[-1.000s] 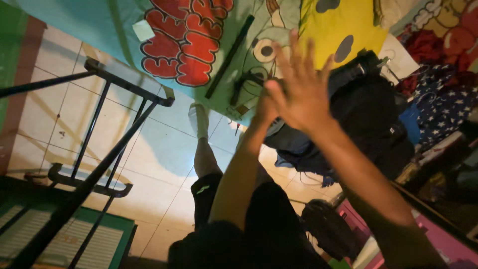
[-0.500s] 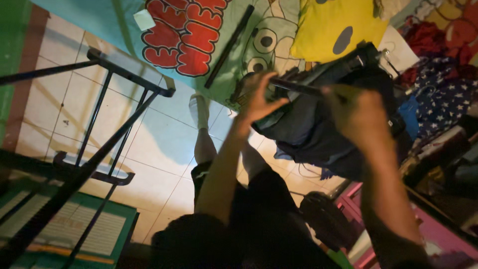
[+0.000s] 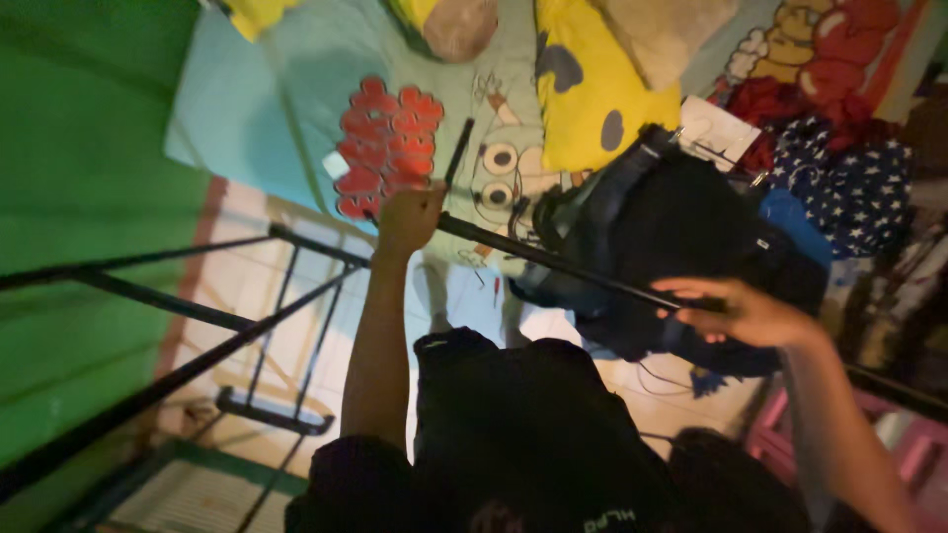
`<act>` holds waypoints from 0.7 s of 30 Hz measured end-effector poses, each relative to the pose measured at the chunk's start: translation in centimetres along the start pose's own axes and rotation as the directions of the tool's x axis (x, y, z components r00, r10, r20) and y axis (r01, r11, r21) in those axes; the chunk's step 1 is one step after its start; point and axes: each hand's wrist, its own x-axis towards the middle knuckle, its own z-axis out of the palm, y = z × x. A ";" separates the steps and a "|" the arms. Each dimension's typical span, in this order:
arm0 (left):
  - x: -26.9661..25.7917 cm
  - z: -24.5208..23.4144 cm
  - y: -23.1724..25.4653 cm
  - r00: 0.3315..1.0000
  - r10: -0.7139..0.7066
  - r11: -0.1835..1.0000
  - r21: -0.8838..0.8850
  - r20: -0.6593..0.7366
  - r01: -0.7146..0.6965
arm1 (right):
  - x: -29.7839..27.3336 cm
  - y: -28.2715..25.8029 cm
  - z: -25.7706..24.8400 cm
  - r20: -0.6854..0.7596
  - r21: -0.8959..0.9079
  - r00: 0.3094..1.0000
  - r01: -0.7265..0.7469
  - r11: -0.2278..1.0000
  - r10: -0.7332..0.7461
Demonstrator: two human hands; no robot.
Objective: The person assembles a black metal clothing rack by connecting vertical poles to a base frame and attaching a curved top bar with hooks. The person handles multiple metal poles and the rack frame, fitting them together by hand.
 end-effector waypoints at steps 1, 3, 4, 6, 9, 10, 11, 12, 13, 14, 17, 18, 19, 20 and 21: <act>-0.1 -2.1 1.5 0.998 0.055 0.998 0.041 -0.039 -0.053 | 0.2 -0.1 0.0 0.077 0.006 0.997 0.027 1.000 -0.027; 0.1 -5.7 5.1 0.984 0.146 0.982 0.132 -0.106 -0.132 | 1.3 -1.8 0.2 0.232 0.004 0.969 0.089 0.996 -0.088; 0.1 -7.0 7.5 0.975 0.184 0.970 0.182 -0.127 -0.160 | 1.5 -2.9 0.1 0.272 0.028 0.959 0.071 0.997 -0.076; -0.5 -9.4 12.5 0.947 0.276 0.946 0.223 -0.165 -0.237 | 3.0 -5.6 1.0 0.350 0.078 0.935 0.027 0.997 -0.053; -2.9 -12.2 19.8 0.871 0.440 0.894 0.196 -0.219 -0.402 | 4.5 -8.8 2.4 0.521 0.333 0.837 -0.017 0.943 -0.168; -4.1 -12.9 21.8 0.843 0.485 0.874 0.179 -0.235 -0.453 | 4.8 -9.6 2.9 0.573 0.460 0.764 0.000 0.888 -0.297; -5.1 -13.8 23.5 0.812 0.528 0.849 0.163 -0.250 -0.502 | 4.8 -10.1 3.3 0.598 0.579 0.677 0.003 0.815 -0.428; -6.2 -14.8 24.5 0.813 0.545 0.836 0.204 -0.206 -0.509 | 4.5 -10.3 3.6 0.586 0.559 0.710 -0.005 0.829 -0.390; -7.2 -15.9 25.1 0.813 0.559 0.821 0.245 -0.161 -0.516 | 4.1 -10.5 4.1 0.572 0.538 0.741 -0.015 0.843 -0.352; -7.8 -16.5 25.6 0.814 0.567 0.807 0.284 -0.126 -0.518 | 3.9 -10.9 4.3 0.559 0.509 0.769 -0.025 0.860 -0.308; -9.2 -16.1 25.8 0.864 0.497 0.820 0.371 -0.083 -0.436 | 2.9 -12.0 6.3 0.276 0.108 0.877 0.379 0.919 -0.394; -9.9 -15.2 25.4 0.856 0.499 0.829 0.362 -0.134 -0.427 | 2.6 -11.9 7.1 0.093 -0.161 0.768 0.639 0.752 -0.633; -10.2 -14.2 24.9 0.846 0.501 0.836 0.354 -0.184 -0.418 | 2.2 -11.6 8.0 -0.002 -0.451 0.538 0.752 0.481 -0.843; -10.2 -13.7 24.3 0.832 0.505 0.840 0.352 -0.229 -0.413 | 2.3 -11.7 8.8 0.003 -0.701 0.228 0.694 0.160 -0.974; -10.4 -13.3 23.4 0.824 0.508 0.836 0.376 -0.252 -0.400 | 2.6 -12.0 9.5 -0.023 -0.706 0.336 0.661 0.253 -0.942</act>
